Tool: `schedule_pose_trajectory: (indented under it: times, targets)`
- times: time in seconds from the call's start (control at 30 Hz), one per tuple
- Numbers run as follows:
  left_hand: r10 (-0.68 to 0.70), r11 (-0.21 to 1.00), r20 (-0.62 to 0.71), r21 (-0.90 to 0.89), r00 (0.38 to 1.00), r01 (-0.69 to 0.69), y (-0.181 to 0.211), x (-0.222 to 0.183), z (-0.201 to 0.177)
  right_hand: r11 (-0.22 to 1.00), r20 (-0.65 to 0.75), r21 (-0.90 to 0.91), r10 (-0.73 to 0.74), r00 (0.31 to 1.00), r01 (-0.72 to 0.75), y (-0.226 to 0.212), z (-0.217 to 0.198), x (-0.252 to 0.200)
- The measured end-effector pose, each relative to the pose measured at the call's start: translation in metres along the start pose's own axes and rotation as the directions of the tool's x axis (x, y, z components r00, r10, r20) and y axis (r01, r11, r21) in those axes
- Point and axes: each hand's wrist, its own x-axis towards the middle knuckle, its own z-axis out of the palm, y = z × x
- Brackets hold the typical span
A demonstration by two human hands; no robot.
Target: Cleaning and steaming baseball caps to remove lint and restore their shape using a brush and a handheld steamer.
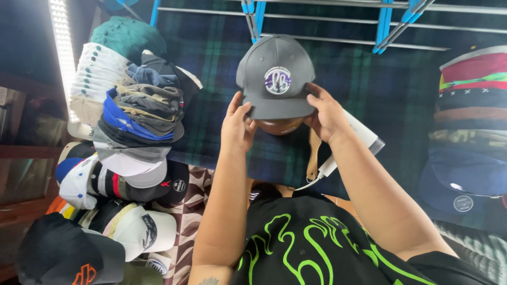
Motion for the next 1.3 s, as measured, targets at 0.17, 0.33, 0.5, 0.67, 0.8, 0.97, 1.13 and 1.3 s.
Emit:
schedule_pose_trajectory:
  times: [0.17,0.33,0.5,0.67,0.8,0.97,1.13,1.3]
  targets:
    - [-0.042,0.993,0.05,0.11,0.998,0.036,0.007,0.014,-0.009,0.999,-0.073,0.007,-0.036,0.997,0.036,0.01,0.004,0.006]
    - [-0.07,0.927,0.152,0.375,0.986,0.008,0.033,-0.005,0.006,0.995,-0.137,0.04,-0.08,0.987,0.086,0.022,0.002,-0.001]
    - [-0.088,0.857,0.22,0.514,0.972,-0.039,0.048,-0.015,0.003,0.991,-0.212,0.045,-0.111,0.971,0.123,0.03,0.01,-0.016]
    - [-0.118,0.834,0.227,0.551,0.967,-0.028,0.054,-0.017,-0.016,0.99,-0.263,-0.001,-0.133,0.955,0.138,0.044,0.013,-0.028]
    - [-0.141,0.816,0.213,0.577,0.967,-0.008,0.054,-0.021,-0.03,0.99,-0.309,-0.032,-0.141,0.941,0.138,0.052,0.025,-0.04]
    - [-0.157,0.761,0.269,0.646,0.95,-0.057,0.064,-0.032,-0.03,0.991,-0.319,-0.068,-0.134,0.938,0.118,0.063,0.025,-0.051]
    - [-0.116,0.677,0.328,0.716,0.937,-0.167,0.065,-0.034,-0.042,0.987,-0.378,-0.103,-0.153,0.913,0.123,0.082,0.022,-0.045]
    - [-0.134,0.57,0.331,0.797,0.934,-0.2,0.063,-0.027,-0.049,0.98,-0.444,-0.156,-0.184,0.877,0.126,0.088,0.018,-0.041]
